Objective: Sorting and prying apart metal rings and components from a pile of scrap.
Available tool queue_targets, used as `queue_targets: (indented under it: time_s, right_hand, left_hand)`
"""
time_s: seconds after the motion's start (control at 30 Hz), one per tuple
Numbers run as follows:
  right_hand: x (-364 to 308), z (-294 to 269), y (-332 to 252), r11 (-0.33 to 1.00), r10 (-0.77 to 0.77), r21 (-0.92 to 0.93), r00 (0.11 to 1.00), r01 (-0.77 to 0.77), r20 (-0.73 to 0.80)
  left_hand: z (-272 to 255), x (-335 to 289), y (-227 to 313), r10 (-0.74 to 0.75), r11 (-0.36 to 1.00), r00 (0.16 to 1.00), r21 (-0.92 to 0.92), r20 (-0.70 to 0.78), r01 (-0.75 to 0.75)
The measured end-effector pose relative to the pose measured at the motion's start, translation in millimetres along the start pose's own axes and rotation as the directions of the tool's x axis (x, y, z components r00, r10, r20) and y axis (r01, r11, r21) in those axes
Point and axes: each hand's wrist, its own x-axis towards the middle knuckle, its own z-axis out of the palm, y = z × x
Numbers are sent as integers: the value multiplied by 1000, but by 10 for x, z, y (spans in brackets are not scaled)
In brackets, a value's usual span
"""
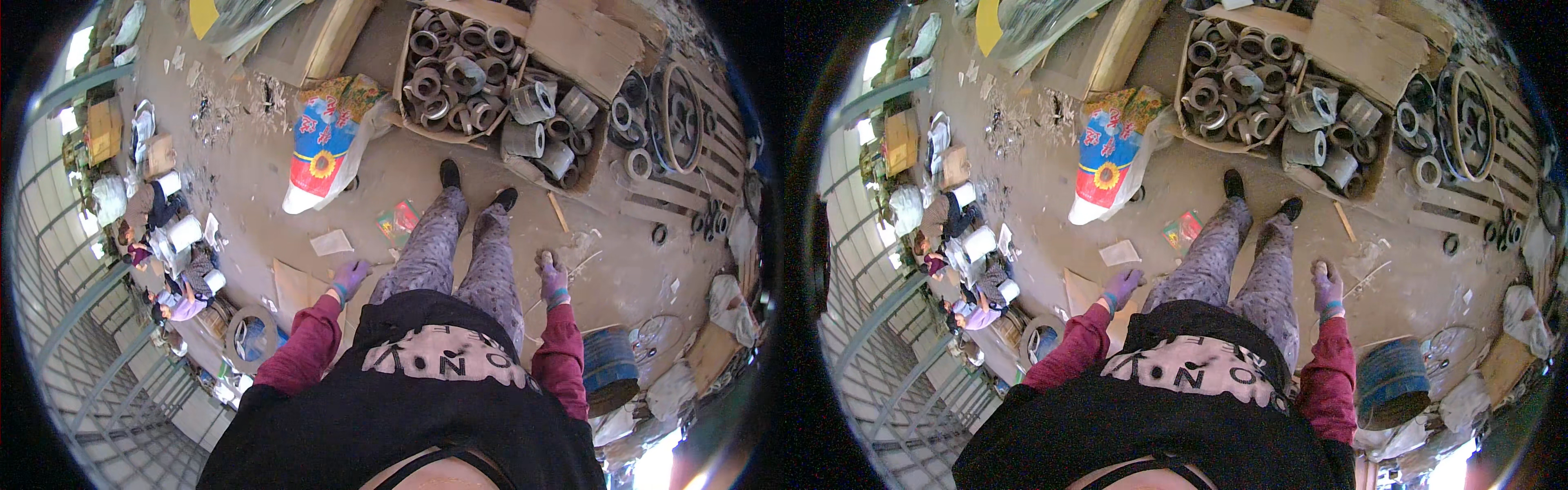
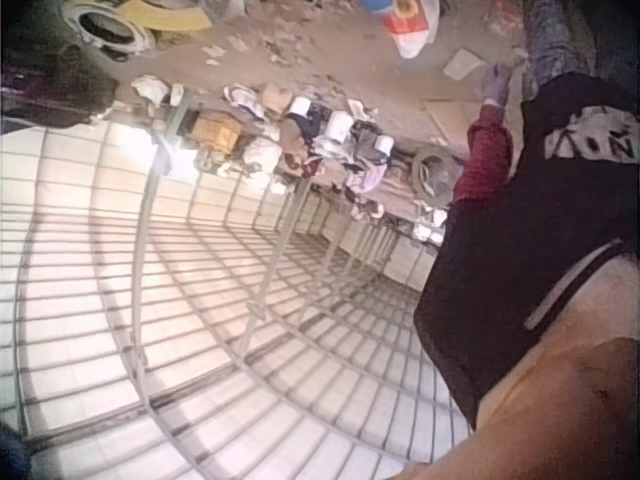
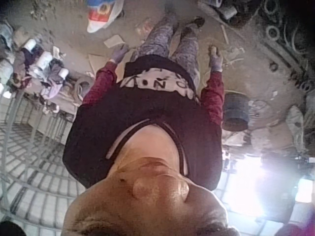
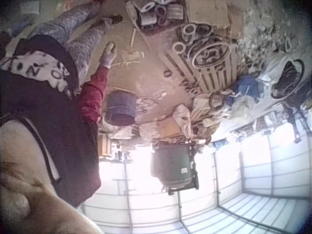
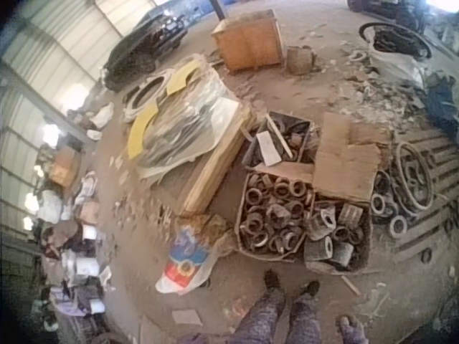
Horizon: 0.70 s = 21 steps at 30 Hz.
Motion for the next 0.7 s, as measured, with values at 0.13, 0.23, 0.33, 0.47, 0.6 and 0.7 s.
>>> queue_targets:
  time_s: [0.13,0.23,0.33,0.47,0.6,0.7]
  right_hand:
    - [4,-13,159,987,72,-144,996,-65,43]
    - [-40,-39,297,983,87,-164,996,-80,37]
    - [-61,37,293,968,141,-210,990,-136,8]
    - [-23,54,293,979,107,-172,994,-107,-8]
    - [47,216,233,984,46,-176,999,-41,24]
    - [-25,400,76,996,16,-92,1000,-17,-13]
  left_hand:
    - [17,206,353,-34,994,993,107,110,22]
    - [38,195,710,-34,996,987,86,154,21]
    - [6,249,672,-102,984,976,-124,191,127]
    - [-46,258,479,12,982,998,-191,59,-1]
    - [-176,259,78,-38,968,998,-245,58,51]
    - [-293,245,-7,-75,993,995,-89,70,81]
